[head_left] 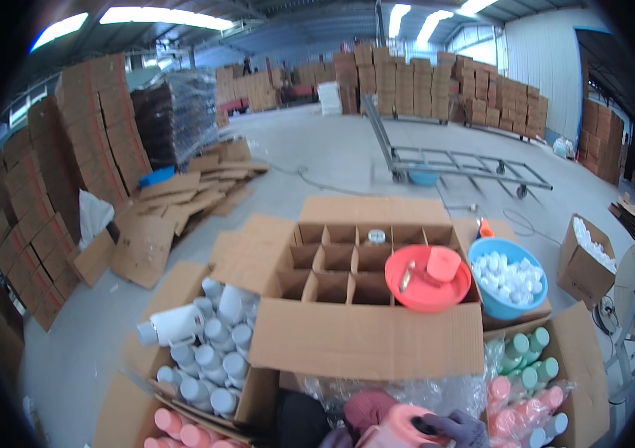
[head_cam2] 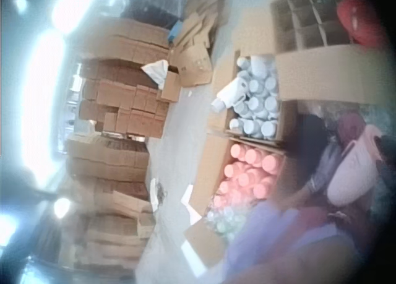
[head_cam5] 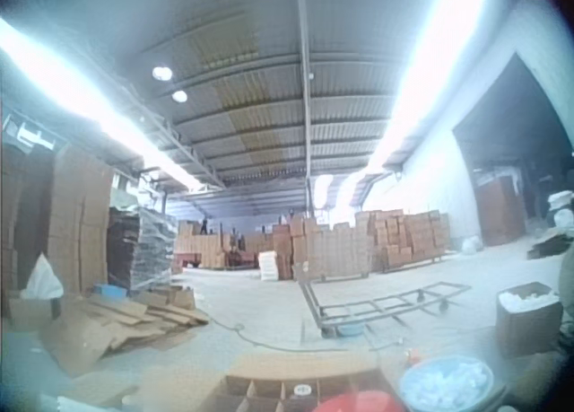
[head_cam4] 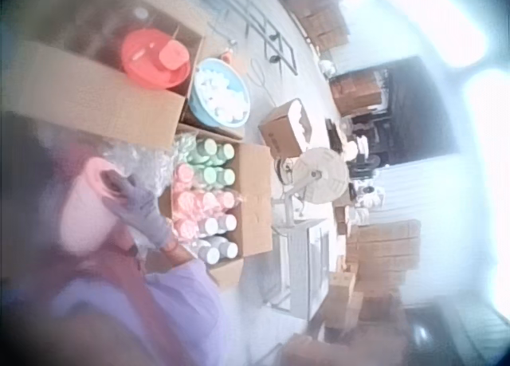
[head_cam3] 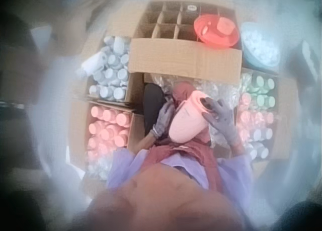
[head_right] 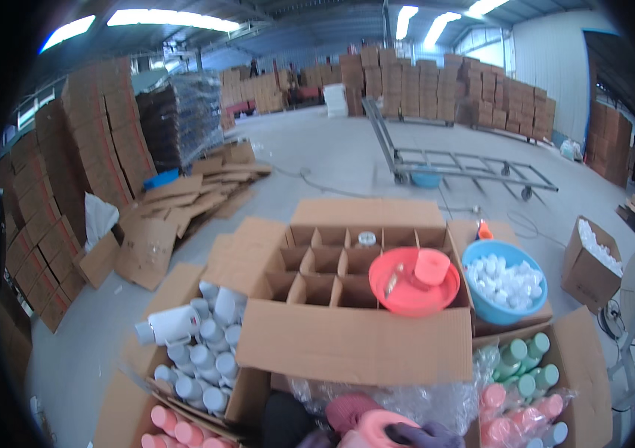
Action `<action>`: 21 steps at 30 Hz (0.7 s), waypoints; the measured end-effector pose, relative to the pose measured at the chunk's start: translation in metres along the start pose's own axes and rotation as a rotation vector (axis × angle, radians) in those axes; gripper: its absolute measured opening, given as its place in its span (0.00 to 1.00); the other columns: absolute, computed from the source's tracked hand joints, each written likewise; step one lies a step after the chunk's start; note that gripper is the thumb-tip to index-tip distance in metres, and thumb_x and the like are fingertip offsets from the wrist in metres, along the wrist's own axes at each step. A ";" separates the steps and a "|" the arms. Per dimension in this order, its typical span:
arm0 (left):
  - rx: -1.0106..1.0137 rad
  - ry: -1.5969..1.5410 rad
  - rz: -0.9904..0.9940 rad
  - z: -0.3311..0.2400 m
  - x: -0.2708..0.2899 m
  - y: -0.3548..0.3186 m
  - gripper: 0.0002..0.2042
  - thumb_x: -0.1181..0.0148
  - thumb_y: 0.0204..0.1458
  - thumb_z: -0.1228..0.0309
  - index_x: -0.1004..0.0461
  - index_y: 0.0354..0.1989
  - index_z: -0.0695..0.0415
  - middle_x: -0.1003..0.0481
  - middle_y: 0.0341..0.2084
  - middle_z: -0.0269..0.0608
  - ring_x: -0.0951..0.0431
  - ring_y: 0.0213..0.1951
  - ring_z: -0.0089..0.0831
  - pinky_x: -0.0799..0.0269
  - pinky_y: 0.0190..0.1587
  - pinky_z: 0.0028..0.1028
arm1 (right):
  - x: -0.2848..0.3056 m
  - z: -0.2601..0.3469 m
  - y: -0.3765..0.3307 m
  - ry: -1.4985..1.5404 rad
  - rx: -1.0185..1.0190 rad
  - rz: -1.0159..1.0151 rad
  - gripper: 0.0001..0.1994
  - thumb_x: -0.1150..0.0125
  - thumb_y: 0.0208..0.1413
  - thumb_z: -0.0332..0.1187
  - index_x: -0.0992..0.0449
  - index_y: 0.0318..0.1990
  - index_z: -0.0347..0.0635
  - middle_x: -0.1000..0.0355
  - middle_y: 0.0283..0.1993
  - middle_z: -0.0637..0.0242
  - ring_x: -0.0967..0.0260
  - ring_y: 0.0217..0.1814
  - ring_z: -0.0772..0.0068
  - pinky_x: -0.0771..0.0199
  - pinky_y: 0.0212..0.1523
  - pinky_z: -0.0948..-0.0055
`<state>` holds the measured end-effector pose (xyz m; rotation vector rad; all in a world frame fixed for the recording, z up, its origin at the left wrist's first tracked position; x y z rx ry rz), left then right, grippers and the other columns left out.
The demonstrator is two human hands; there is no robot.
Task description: The person assembles thermos bottles by placing white plastic rings into the bottle openings, screwing on pink and white lids, and wrapping each bottle in plastic. The person then places the wrapped bottles into a cardboard box with dividers.
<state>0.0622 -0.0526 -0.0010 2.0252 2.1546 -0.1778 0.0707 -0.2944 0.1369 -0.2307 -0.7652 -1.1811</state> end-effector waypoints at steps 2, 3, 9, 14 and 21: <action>-0.010 0.092 0.036 -0.010 -0.003 -0.003 0.22 0.55 0.68 0.60 0.30 0.59 0.65 0.24 0.51 0.46 0.25 0.54 0.38 0.34 0.61 0.36 | 0.002 -0.020 -0.009 -0.052 -0.296 0.019 0.24 0.31 0.54 0.40 0.24 0.56 0.41 0.22 0.43 0.52 0.24 0.41 0.62 0.24 0.39 0.65; -0.030 0.142 0.053 -0.017 -0.002 -0.002 0.21 0.55 0.67 0.60 0.29 0.58 0.65 0.23 0.51 0.46 0.24 0.54 0.38 0.33 0.61 0.36 | 0.004 -0.030 -0.010 -0.077 -0.446 0.035 0.23 0.32 0.54 0.40 0.24 0.56 0.40 0.23 0.43 0.51 0.24 0.42 0.62 0.23 0.38 0.65; -0.209 0.435 0.155 -0.050 -0.007 -0.005 0.17 0.51 0.65 0.64 0.26 0.54 0.63 0.22 0.48 0.47 0.22 0.51 0.38 0.30 0.57 0.35 | -0.038 -0.147 -0.056 -0.278 -0.066 0.171 0.19 0.42 0.62 0.39 0.25 0.58 0.41 0.24 0.49 0.47 0.24 0.49 0.58 0.24 0.51 0.62; -0.129 0.501 0.194 -0.054 0.003 -0.005 0.14 0.49 0.63 0.67 0.24 0.51 0.61 0.21 0.45 0.47 0.21 0.48 0.37 0.28 0.54 0.34 | -0.025 -0.051 -0.024 0.418 -0.098 0.165 0.22 0.53 0.68 0.37 0.36 0.68 0.43 0.39 0.68 0.54 0.40 0.69 0.65 0.40 0.70 0.66; -0.726 1.020 0.161 -0.124 -0.038 -0.017 0.12 0.46 0.61 0.70 0.21 0.48 0.59 0.20 0.42 0.49 0.19 0.44 0.36 0.25 0.50 0.32 | -0.092 -0.183 -0.006 0.968 -0.500 0.055 0.24 0.54 0.68 0.41 0.38 0.67 0.42 0.38 0.67 0.52 0.41 0.69 0.61 0.44 0.71 0.63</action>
Point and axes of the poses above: each hand's wrist, its own y-axis towards the middle knuckle, its own x-axis out of the back of the hand, z = x × y, the point moved 5 cm from there along y, towards the middle knuckle
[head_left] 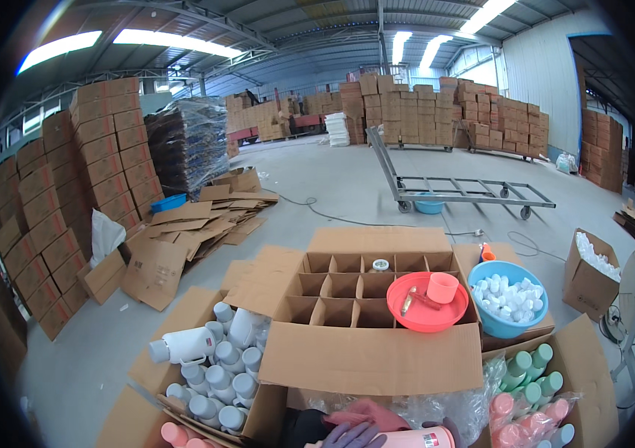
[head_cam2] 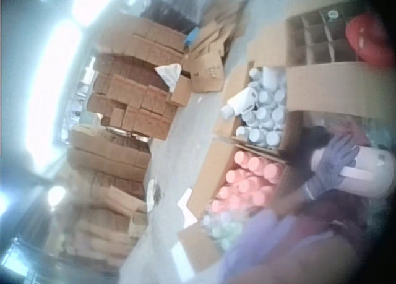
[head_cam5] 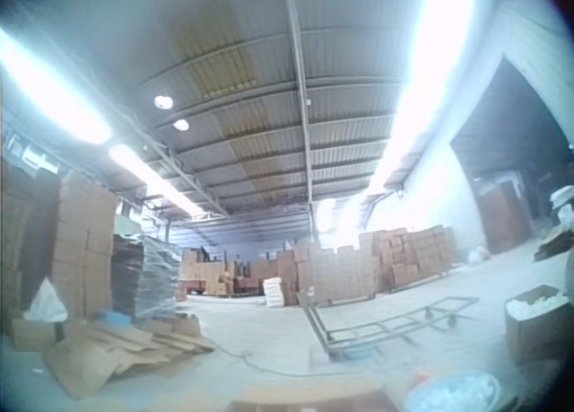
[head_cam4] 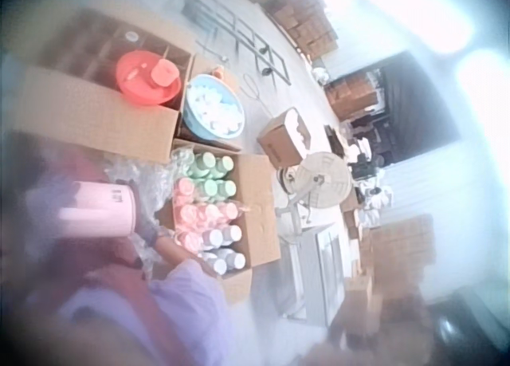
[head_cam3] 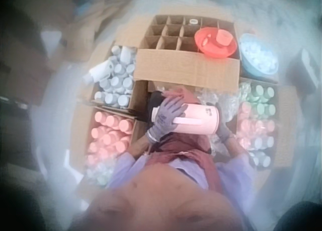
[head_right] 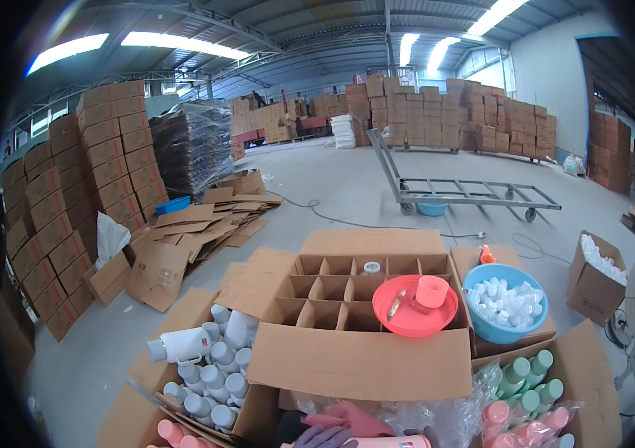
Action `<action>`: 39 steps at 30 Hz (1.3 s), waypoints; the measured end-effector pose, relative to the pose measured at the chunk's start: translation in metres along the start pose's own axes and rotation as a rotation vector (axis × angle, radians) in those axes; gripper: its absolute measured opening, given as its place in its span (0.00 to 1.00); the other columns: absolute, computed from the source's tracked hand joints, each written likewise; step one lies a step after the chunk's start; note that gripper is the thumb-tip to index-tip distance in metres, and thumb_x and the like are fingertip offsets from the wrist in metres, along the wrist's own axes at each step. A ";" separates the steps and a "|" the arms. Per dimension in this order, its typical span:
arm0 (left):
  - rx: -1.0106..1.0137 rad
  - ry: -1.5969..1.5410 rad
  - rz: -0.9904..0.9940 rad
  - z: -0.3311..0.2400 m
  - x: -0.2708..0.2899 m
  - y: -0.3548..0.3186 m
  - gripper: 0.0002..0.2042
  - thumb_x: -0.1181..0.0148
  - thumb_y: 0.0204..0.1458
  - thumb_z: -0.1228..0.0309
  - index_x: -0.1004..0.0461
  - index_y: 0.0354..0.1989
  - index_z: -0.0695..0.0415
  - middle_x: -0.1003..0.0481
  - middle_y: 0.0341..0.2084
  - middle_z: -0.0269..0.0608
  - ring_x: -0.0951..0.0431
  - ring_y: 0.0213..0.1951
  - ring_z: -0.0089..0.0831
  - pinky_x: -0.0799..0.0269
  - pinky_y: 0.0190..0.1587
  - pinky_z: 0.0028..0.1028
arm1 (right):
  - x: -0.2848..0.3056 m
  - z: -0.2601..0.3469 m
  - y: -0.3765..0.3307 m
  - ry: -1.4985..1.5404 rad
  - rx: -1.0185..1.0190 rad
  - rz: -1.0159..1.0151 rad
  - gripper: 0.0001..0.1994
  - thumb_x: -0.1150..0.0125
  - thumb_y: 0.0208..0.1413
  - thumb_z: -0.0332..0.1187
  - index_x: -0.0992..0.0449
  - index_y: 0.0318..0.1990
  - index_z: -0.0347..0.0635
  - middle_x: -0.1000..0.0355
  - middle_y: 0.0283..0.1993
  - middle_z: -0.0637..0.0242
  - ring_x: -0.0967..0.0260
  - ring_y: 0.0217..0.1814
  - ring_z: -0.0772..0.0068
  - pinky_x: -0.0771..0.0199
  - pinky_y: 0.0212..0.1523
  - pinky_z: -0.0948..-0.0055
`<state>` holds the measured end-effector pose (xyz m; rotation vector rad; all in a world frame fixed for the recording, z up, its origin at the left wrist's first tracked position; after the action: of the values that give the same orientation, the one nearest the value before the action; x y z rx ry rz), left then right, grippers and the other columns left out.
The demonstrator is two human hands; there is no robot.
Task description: The person assembles thermos bottles by placing white plastic rings into the bottle openings, screwing on pink and white lids, and wrapping each bottle in plastic. The person then places the wrapped bottles into a cardboard box with dividers.
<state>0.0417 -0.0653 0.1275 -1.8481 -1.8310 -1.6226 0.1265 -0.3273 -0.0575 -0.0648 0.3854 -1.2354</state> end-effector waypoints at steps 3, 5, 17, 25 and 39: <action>0.297 -0.263 0.173 0.046 -0.004 -0.006 0.11 0.45 0.59 0.72 0.21 0.48 0.58 0.20 0.43 0.49 0.19 0.44 0.37 0.24 0.49 0.32 | -0.012 0.033 0.009 -0.038 0.149 0.059 0.24 0.53 0.68 0.42 0.36 0.66 0.41 0.37 0.66 0.52 0.40 0.69 0.60 0.43 0.70 0.62; 0.512 -0.435 0.185 0.067 -0.008 -0.028 0.12 0.44 0.56 0.73 0.21 0.46 0.58 0.20 0.43 0.49 0.19 0.45 0.38 0.25 0.51 0.34 | -0.054 0.097 -0.009 -0.381 0.510 0.206 0.24 0.52 0.67 0.43 0.36 0.65 0.40 0.36 0.65 0.52 0.39 0.68 0.59 0.42 0.70 0.62; 0.834 -0.973 0.087 0.062 -0.018 -0.030 0.12 0.39 0.58 0.72 0.20 0.47 0.63 0.18 0.42 0.42 0.19 0.45 0.30 0.23 0.49 0.29 | -0.084 0.139 -0.018 -0.577 0.830 0.322 0.25 0.48 0.65 0.46 0.31 0.60 0.37 0.32 0.60 0.51 0.35 0.65 0.54 0.37 0.66 0.59; 0.416 -0.515 -0.138 0.062 -0.022 -0.028 0.10 0.42 0.56 0.73 0.18 0.45 0.60 0.17 0.41 0.42 0.18 0.45 0.33 0.22 0.49 0.31 | 0.003 0.010 0.055 0.027 0.008 0.106 0.31 0.50 0.65 0.53 0.36 0.64 0.36 0.41 0.67 0.47 0.43 0.70 0.52 0.42 0.68 0.56; 0.812 -1.148 -0.263 0.090 -0.018 -0.040 0.15 0.42 0.60 0.70 0.23 0.53 0.64 0.18 0.43 0.45 0.18 0.45 0.32 0.23 0.48 0.30 | -0.113 0.184 -0.009 -0.618 0.274 0.574 0.36 0.36 0.59 0.43 0.42 0.71 0.40 0.48 0.73 0.55 0.54 0.77 0.61 0.54 0.75 0.63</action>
<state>0.0696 -0.0052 0.0530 -2.2121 -2.5297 0.4624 0.1463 -0.2549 0.1448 -0.0888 -0.2944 -0.6395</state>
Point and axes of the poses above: each hand's wrist, its own y-axis towards the middle knuckle, its own x-axis out of the back of the hand, z = x × y, the point moved 5 cm from there along y, towards the middle knuckle
